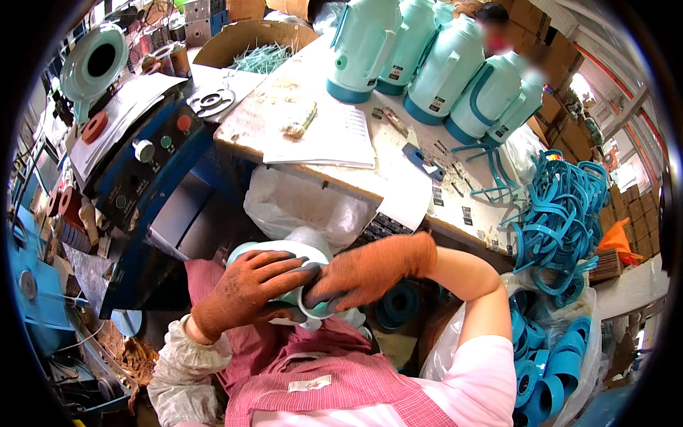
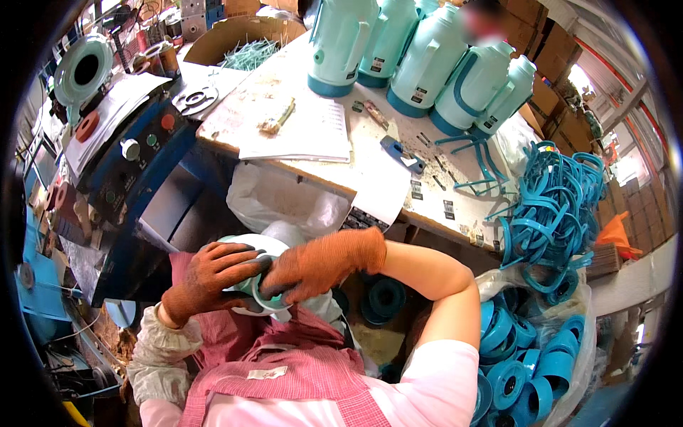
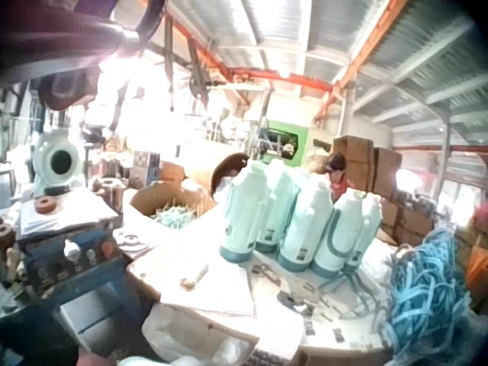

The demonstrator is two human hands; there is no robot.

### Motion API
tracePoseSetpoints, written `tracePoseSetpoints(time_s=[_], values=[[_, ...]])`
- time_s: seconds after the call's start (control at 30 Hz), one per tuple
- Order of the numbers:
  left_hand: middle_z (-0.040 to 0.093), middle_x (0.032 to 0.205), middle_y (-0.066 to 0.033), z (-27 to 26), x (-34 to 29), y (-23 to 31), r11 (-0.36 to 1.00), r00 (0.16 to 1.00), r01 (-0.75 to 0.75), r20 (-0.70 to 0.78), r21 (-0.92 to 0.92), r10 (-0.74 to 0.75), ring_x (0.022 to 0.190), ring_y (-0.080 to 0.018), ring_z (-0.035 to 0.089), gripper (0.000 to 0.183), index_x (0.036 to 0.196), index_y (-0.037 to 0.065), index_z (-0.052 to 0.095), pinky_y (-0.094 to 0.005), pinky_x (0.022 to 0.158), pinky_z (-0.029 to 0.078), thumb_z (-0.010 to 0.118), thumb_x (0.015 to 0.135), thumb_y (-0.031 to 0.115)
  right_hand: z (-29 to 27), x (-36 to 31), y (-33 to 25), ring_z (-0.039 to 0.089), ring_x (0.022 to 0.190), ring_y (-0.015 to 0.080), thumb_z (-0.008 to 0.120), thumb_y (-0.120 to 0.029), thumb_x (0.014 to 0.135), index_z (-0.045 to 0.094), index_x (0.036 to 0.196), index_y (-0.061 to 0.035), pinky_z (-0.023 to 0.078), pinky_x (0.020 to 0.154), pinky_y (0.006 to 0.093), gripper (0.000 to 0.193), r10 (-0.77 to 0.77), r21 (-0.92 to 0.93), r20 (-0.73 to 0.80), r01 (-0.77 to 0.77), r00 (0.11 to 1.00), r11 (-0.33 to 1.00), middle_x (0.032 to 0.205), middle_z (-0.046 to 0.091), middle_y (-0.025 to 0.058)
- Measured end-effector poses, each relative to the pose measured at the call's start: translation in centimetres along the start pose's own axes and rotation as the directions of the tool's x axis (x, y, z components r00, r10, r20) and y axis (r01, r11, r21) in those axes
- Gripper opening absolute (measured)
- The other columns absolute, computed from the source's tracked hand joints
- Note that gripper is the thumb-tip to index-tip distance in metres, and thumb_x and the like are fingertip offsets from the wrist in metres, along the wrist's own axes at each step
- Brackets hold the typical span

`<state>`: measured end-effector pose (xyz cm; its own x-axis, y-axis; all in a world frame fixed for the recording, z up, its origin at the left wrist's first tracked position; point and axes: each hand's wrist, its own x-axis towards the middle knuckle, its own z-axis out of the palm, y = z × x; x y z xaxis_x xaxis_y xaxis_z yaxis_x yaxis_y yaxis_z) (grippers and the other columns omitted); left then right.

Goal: The person assembles light blue electric kettles by hand. They pick up a kettle body, attach a blue lid, and then attach a blue handle. The person repeats this process for multiple units, placing the finished kettles on a nearby table.

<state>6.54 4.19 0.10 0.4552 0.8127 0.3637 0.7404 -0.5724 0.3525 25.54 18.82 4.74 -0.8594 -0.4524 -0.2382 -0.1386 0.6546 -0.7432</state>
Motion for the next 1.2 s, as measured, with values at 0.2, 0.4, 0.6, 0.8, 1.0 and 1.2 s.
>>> tracePoseSetpoints(time_s=[0.2, 0.4, 0.6, 0.8, 1.0, 1.2], values=[[0.056, 0.109, -0.0055, -5.3, 2.2, -1.4, 0.994, 0.995, -0.046, -0.080, 0.100, 0.054, 0.108, -0.0296, 0.052, 0.052, 0.098, 0.020, 0.066, -0.0459, 0.093, 0.042, 0.080, 0.050, 0.034, -11.8, -9.6, 19.3, 0.062, 0.086, 0.0214, 0.058, -0.027, 0.090, 0.052, 0.122, -0.0009, 0.053, 0.074, 0.0332, 0.042, 0.657, 0.646, -0.736, -0.119, 0.163, 0.754, 0.101, 0.064, 0.0136], [0.059, 0.099, -0.0127, -13.5, 1.6, -0.7, 0.998, 0.895, 0.034, -0.447, 0.051, -0.007, 0.096, -0.0321, 0.058, 0.046, 0.085, 0.010, 0.062, -0.0511, 0.090, 0.044, 0.084, 0.055, 0.038, -14.4, -16.4, 34.2, 0.055, 0.113, 0.0343, 0.037, -0.054, 0.091, 0.049, 0.126, -0.0062, 0.045, 0.091, 0.0454, 0.060, 0.687, 0.523, -0.661, -0.842, -0.302, 0.133, 0.127, 0.055, 0.0167], [0.062, 0.083, -0.0097, -12.2, 0.0, -5.0, 0.907, 0.750, 0.421, -0.562, -0.001, -0.348, 0.072, -0.0144, 0.058, 0.021, 0.095, -0.002, 0.063, -0.0253, 0.062, 0.045, 0.070, 0.078, 0.007, -13.6, -15.7, 33.4, 0.061, 0.104, 0.0314, 0.061, -0.047, 0.081, 0.047, 0.130, -0.0132, 0.051, 0.081, 0.0465, 0.061, 0.756, 0.354, -0.602, -0.934, -0.257, -0.035, 0.119, 0.061, 0.0129], [0.057, 0.074, 0.0002, -12.3, 1.9, -10.1, 0.703, 0.641, 0.569, -0.306, -0.426, -0.704, 0.069, -0.0054, 0.049, 0.018, 0.089, -0.001, 0.063, -0.0226, 0.061, 0.041, 0.061, 0.089, 0.017, -11.2, -14.5, 29.3, 0.060, 0.103, 0.0335, 0.076, -0.034, 0.071, 0.040, 0.137, -0.0146, 0.049, 0.085, 0.0414, 0.078, 0.688, 0.476, -0.725, -0.747, -0.034, 0.464, 0.114, 0.060, 0.0188], [0.061, 0.094, -0.0122, 2.5, -1.0, -18.0, 0.562, 0.614, 0.673, -0.060, -0.480, -0.787, 0.087, -0.0157, 0.056, 0.016, 0.098, 0.004, 0.068, -0.0279, 0.079, 0.046, 0.061, 0.088, 0.015, -10.3, -7.7, 25.8, 0.049, 0.118, 0.0348, 0.066, -0.034, 0.077, 0.054, 0.128, -0.0214, 0.043, 0.097, 0.0398, 0.054, 0.458, 0.148, -0.873, -0.804, 0.168, 0.576, 0.132, 0.045, 0.0179], [0.063, 0.099, -0.0096, 3.8, 0.5, -19.2, 0.729, 0.715, 0.684, -0.174, -0.021, -0.677, 0.087, -0.0206, 0.059, 0.032, 0.106, 0.004, 0.063, -0.0337, 0.075, 0.047, 0.067, 0.081, 0.025, -9.9, -6.5, 26.3, 0.047, 0.122, 0.0297, 0.054, -0.039, 0.085, 0.047, 0.133, -0.0238, 0.042, 0.099, 0.0411, 0.051, 0.687, 0.072, -0.704, -0.944, 0.181, 0.322, 0.134, 0.043, 0.0118]])
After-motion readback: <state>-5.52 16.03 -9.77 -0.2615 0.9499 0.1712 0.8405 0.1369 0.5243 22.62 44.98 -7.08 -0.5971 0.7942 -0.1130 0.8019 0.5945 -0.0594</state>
